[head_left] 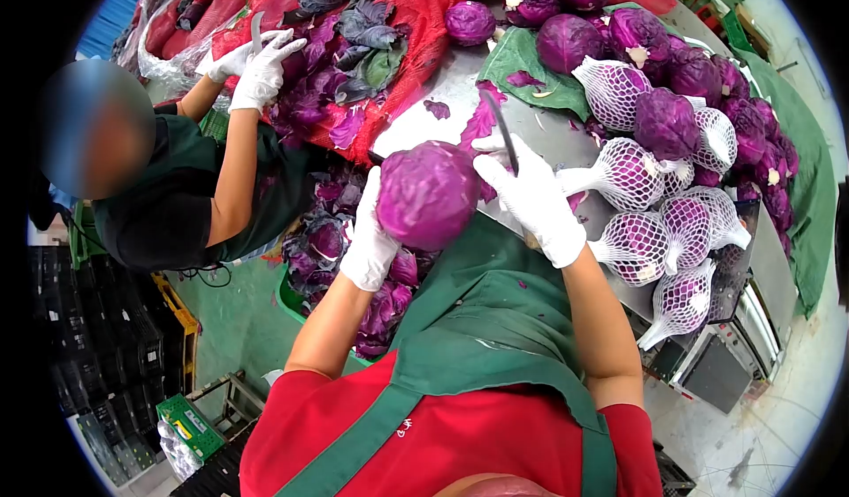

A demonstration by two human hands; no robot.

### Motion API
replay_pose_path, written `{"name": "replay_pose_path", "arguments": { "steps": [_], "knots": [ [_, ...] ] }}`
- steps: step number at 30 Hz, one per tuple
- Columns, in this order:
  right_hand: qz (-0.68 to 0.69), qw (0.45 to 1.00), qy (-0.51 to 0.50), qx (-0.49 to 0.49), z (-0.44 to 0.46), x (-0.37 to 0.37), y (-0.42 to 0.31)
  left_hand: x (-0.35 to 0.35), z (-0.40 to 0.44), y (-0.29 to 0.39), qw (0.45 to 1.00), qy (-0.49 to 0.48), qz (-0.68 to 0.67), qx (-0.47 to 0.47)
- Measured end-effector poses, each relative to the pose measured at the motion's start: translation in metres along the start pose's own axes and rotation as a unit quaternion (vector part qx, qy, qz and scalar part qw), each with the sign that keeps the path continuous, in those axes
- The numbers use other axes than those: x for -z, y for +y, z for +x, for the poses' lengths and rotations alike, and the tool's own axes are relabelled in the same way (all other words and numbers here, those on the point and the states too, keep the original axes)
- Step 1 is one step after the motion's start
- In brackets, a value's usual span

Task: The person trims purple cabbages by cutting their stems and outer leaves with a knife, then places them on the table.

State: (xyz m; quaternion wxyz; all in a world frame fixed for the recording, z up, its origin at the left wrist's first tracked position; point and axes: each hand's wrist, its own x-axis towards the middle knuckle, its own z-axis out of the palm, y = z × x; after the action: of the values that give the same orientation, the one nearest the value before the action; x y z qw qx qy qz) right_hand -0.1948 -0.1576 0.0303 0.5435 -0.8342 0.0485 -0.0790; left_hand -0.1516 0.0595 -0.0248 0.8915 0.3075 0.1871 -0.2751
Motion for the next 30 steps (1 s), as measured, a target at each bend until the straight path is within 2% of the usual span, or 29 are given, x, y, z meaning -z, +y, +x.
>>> {"name": "replay_pose_path", "arguments": {
  "steps": [1, 2, 3, 4, 5, 6, 7, 8, 10, 11, 13, 14, 16, 17, 20, 21, 22, 24, 25, 28, 30],
  "knots": [
    [0.035, 0.998, -0.027, -0.046, 0.001, -0.001, 0.002, 0.001, 0.007, -0.001, 0.988, -0.050, 0.120, -0.087],
    [0.068, 0.990, -0.059, -0.113, 0.003, 0.002, 0.002, 0.000, 0.015, 0.000, 0.951, -0.099, 0.236, -0.173],
    [0.095, 0.975, -0.088, -0.181, 0.006, 0.004, -0.001, -0.016, 0.015, 0.011, 0.851, -0.141, 0.400, -0.310],
    [0.089, 0.976, -0.088, -0.179, 0.010, 0.002, 0.007, -0.029, 0.020, 0.010, 0.822, -0.166, 0.425, -0.340],
    [0.112, 0.976, -0.068, -0.175, 0.016, -0.003, 0.025, -0.027, 0.033, 0.016, 0.716, -0.177, 0.546, -0.398],
    [0.135, 0.975, -0.047, -0.170, 0.019, -0.008, 0.040, -0.023, 0.048, 0.022, 0.587, -0.183, 0.652, -0.443],
    [0.112, 0.979, -0.043, -0.167, 0.022, -0.011, 0.049, -0.026, 0.057, 0.022, 0.528, -0.198, 0.692, -0.451],
    [0.087, 0.981, -0.055, -0.165, 0.026, -0.013, 0.070, -0.034, 0.057, 0.022, 0.418, -0.194, 0.744, -0.483],
    [0.071, 0.983, -0.039, -0.163, 0.020, -0.006, 0.062, -0.035, 0.065, 0.020, 0.470, -0.199, 0.720, -0.470],
    [0.070, 0.983, -0.039, -0.167, 0.018, -0.004, 0.064, -0.032, 0.063, 0.015, 0.473, -0.201, 0.719, -0.467],
    [-0.015, 0.995, -0.002, -0.095, 0.017, 0.000, 0.066, -0.037, 0.049, 0.008, 0.506, -0.131, 0.736, -0.431],
    [-0.044, 0.996, 0.011, -0.071, 0.017, 0.002, 0.065, -0.035, 0.048, 0.006, 0.507, -0.131, 0.736, -0.428],
    [-0.094, 0.995, 0.036, -0.025, 0.017, 0.007, 0.045, -0.032, 0.046, 0.004, 0.548, -0.130, 0.714, -0.416],
    [-0.097, 0.994, 0.048, 0.000, 0.019, 0.006, 0.043, -0.033, 0.044, 0.004, 0.538, -0.143, 0.715, -0.422],
    [-0.115, 0.992, -0.009, -0.042, 0.029, 0.014, 0.037, -0.035, 0.043, -0.006, 0.567, -0.162, 0.697, -0.408],
    [-0.103, 0.994, 0.001, -0.044, 0.034, 0.014, 0.044, -0.035, 0.044, -0.007, 0.601, -0.171, 0.676, -0.392],
    [-0.104, 0.994, -0.001, -0.042, 0.035, 0.015, 0.048, -0.034, 0.044, -0.009, 0.602, -0.169, 0.674, -0.393],
    [-0.201, 0.979, 0.003, 0.026, 0.034, 0.018, 0.053, -0.033, 0.044, -0.014, 0.557, -0.130, 0.688, -0.447],
    [-0.200, 0.979, 0.007, 0.024, 0.033, 0.016, 0.052, -0.033, 0.045, -0.014, 0.556, -0.134, 0.689, -0.446],
    [-0.353, 0.932, 0.076, 0.021, 0.038, 0.006, 0.048, -0.029, 0.049, -0.011, 0.557, -0.141, 0.691, -0.438],
    [-0.326, 0.938, 0.117, 0.030, 0.047, 0.004, 0.070, -0.023, 0.051, -0.002, 0.590, -0.140, 0.674, -0.423]
  ]
}}
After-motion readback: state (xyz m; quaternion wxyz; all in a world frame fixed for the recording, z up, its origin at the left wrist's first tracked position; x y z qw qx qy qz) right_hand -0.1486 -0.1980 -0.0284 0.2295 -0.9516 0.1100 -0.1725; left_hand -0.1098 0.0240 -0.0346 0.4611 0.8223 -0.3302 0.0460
